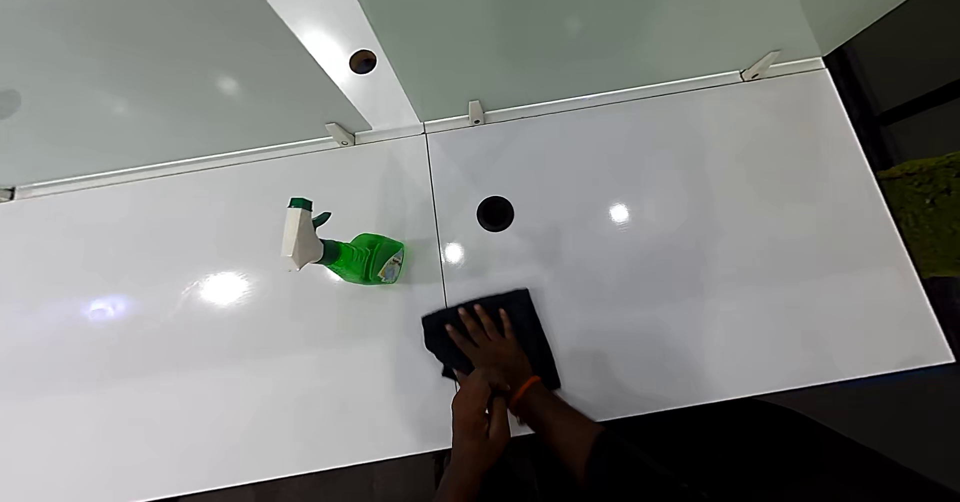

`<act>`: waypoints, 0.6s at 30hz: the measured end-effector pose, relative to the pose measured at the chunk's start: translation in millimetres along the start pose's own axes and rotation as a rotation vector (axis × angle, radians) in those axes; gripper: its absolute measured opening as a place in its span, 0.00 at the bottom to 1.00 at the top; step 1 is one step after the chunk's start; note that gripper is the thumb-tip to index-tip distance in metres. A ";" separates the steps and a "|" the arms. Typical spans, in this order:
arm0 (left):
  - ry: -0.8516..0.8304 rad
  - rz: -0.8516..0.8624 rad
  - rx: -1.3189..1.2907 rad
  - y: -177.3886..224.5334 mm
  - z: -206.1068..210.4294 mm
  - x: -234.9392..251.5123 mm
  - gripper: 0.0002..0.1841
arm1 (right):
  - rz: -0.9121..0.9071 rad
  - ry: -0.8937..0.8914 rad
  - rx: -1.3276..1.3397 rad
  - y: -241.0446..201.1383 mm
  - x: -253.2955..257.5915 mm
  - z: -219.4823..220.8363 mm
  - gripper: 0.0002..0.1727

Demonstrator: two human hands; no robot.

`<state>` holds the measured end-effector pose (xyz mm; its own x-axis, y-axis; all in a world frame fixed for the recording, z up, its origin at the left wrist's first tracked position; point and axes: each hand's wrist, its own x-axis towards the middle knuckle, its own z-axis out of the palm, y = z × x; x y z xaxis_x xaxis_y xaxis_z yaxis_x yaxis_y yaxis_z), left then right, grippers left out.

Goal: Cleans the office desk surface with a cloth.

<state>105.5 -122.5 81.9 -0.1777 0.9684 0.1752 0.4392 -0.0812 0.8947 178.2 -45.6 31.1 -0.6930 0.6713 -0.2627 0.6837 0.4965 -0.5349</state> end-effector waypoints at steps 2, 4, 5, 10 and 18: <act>-0.048 0.044 0.035 6.7 3.9 17.3 0.10 | 0.048 0.032 0.004 21.8 34.2 -15.8 0.38; -0.085 0.055 0.067 6.5 8.2 33.7 0.10 | 0.100 0.187 -0.044 52.9 57.5 -41.8 0.40; -0.094 0.055 0.078 5.2 11.6 39.5 0.10 | 0.140 0.246 -0.076 72.7 62.5 -54.8 0.40; -0.100 0.042 0.206 -14.9 45.2 51.6 0.10 | 0.417 0.363 -0.185 165.7 20.5 -99.4 0.42; -0.024 0.020 0.446 -29.3 141.1 91.6 0.10 | 0.282 0.187 -0.273 172.0 -199.4 -39.6 0.45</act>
<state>200.7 1.9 13.8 -0.1475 0.9733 0.1760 0.7801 0.0051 0.6256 443.0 -72.4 23.4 -0.4340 0.8774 -0.2047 0.8933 0.3896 -0.2241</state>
